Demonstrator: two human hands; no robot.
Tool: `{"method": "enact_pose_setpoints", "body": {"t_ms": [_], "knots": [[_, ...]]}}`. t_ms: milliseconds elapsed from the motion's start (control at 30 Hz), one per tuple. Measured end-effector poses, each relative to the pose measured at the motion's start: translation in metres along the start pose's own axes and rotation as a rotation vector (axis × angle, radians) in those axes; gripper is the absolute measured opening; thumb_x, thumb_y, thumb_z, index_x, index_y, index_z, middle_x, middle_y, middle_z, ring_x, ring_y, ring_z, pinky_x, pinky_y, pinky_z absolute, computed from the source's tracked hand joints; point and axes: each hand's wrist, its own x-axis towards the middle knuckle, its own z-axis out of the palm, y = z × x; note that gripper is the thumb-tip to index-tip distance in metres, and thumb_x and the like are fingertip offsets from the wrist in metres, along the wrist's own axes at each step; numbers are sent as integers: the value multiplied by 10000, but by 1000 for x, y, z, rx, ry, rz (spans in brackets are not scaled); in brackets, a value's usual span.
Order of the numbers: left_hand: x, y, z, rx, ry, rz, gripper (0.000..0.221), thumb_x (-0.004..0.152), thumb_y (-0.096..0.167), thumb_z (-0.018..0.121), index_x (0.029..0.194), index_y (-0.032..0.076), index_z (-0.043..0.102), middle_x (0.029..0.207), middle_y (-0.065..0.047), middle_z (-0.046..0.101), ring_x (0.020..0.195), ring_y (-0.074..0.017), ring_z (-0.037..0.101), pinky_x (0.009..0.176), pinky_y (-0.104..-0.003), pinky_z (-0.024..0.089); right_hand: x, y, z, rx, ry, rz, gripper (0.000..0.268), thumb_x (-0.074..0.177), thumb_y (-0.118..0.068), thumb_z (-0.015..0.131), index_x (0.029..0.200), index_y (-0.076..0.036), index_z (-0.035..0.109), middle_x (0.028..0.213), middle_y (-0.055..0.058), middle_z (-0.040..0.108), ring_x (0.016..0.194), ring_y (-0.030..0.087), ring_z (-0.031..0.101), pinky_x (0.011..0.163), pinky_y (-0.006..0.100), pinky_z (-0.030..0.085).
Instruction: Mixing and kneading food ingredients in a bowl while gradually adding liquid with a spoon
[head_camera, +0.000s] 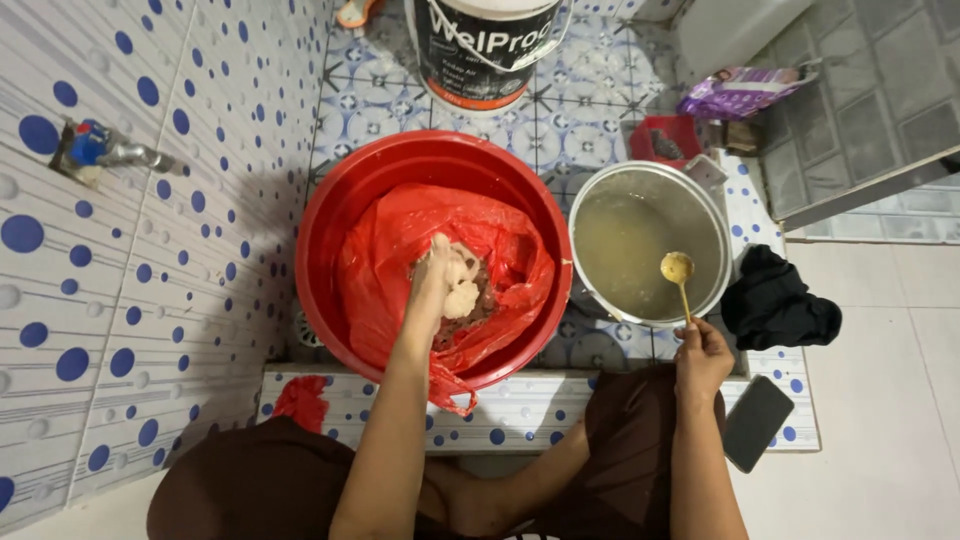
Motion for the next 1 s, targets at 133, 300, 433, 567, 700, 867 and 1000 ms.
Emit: {"method": "enact_pose_setpoints", "body": {"t_ms": [133, 300, 433, 567, 700, 867, 1000], "knots": [[8, -23, -8, 41, 118, -76, 204, 884, 250, 667, 781, 75, 676, 613, -115, 608, 443, -123, 523, 329, -307, 467, 3, 9, -1, -70, -2, -7, 144, 1025, -48, 634, 1123, -22, 735, 737, 86, 684, 428, 43, 435, 392, 204, 320], [8, -37, -9, 207, 75, 170, 306, 611, 108, 929, 890, 87, 804, 797, -67, 623, 806, -155, 574, 843, -286, 527, 2, 12, -2, -59, -12, -15, 147, 1035, -37, 623, 1137, -13, 726, 730, 90, 667, 426, 62, 431, 397, 210, 325], [3, -44, -12, 331, 106, 145, 275, 591, 145, 916, 833, 137, 786, 826, -41, 671, 839, -155, 620, 852, -323, 523, 7, 15, -3, -63, -23, -18, 149, 1050, -37, 619, 1154, 11, 714, 750, 114, 673, 422, 67, 428, 397, 222, 327], [5, -34, -5, 279, 104, 148, 184, 657, 82, 868, 741, 92, 704, 628, -10, 650, 626, -107, 596, 629, -286, 524, 3, 10, -5, -36, -40, -17, 158, 1061, -31, 606, 1179, 31, 692, 764, 120, 661, 423, 70, 434, 397, 219, 329], [-14, 5, 3, 59, -12, 192, 339, 670, 48, 912, 692, 98, 577, 545, -8, 544, 520, -72, 545, 530, -230, 494, 4, 11, -5, -10, -59, -18, 175, 1076, -33, 593, 1208, 47, 674, 779, 115, 652, 444, 58, 443, 410, 210, 338], [-21, 7, -6, -25, -82, 165, 240, 900, 216, 693, 721, 99, 583, 589, -15, 502, 539, -89, 537, 490, -285, 511, 0, 3, -3, 11, -48, 1, 166, 1067, -21, 593, 1194, 46, 676, 766, 123, 646, 439, 53, 436, 399, 205, 337], [-14, -5, -4, 206, -3, 239, 171, 779, 207, 851, 887, 98, 776, 660, -36, 645, 662, -94, 594, 630, -276, 530, 0, 4, -5, -21, -44, -12, 162, 1070, -10, 594, 1187, 57, 683, 763, 139, 648, 436, 61, 440, 387, 217, 342]]}}
